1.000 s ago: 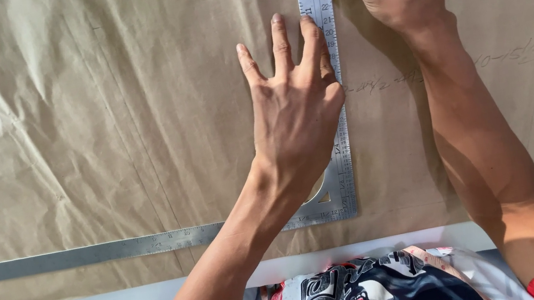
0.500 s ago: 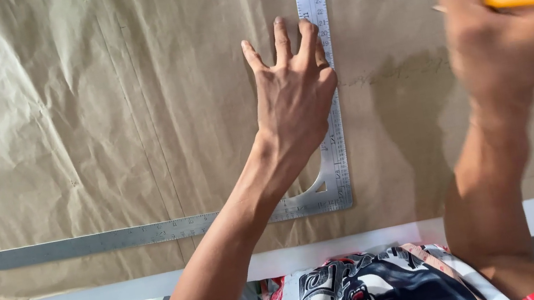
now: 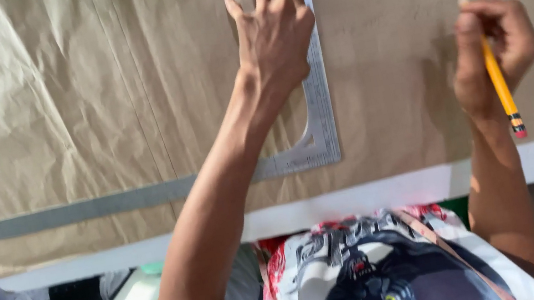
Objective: The person uses a metal L-square ruler and a yellow pencil to draw straight lines and measure distances on a large sheet of brown paper. They repeatedly reposition the ruler to create a grid-like pattern of vertical and horizontal lines across the paper surface.
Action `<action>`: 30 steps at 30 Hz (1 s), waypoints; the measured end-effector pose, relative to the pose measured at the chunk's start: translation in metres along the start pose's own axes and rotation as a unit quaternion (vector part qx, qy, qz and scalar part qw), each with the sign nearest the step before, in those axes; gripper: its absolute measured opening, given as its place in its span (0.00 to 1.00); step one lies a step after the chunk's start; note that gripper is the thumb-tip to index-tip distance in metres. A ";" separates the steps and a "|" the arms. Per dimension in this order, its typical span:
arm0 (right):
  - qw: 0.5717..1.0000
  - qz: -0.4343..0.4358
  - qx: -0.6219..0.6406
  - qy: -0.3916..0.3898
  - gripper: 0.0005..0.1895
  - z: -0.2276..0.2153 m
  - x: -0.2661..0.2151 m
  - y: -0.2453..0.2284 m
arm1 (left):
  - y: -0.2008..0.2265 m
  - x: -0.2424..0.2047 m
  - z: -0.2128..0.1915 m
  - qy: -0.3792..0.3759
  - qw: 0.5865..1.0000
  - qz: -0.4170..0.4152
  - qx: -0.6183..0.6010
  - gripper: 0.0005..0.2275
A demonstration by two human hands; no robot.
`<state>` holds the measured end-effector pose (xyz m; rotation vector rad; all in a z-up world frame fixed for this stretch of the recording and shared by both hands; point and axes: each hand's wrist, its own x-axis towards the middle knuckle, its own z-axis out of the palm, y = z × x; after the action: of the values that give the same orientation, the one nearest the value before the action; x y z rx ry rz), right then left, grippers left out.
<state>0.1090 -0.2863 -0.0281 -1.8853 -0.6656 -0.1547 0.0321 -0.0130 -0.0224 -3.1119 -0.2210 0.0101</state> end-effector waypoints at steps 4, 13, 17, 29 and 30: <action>0.989 -0.048 -0.119 0.066 0.19 -0.102 -0.084 0.089 | -0.003 0.007 0.010 0.035 0.999 0.003 0.037 0.30; 0.897 0.299 -0.174 0.277 0.20 -0.200 -0.195 0.183 | -0.010 0.015 0.014 -0.054 0.998 0.025 -0.022 0.27; 0.856 0.353 -0.107 0.363 0.18 -0.197 -0.188 0.178 | -0.006 0.022 0.008 -0.082 0.996 0.010 -0.031 0.39; 0.805 0.417 -0.120 0.404 0.16 -0.189 -0.169 0.173 | -0.006 0.019 0.006 -0.099 0.995 -0.006 -0.007 0.42; 0.824 0.382 -0.101 0.406 0.13 -0.194 -0.167 0.180 | -0.007 0.018 0.006 -0.104 0.994 -0.008 -0.020 0.43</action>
<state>0.0998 -0.5684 -0.1625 -1.9030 0.7178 -0.4780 0.0490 -0.0039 -0.0283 -3.1460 -0.2534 0.3356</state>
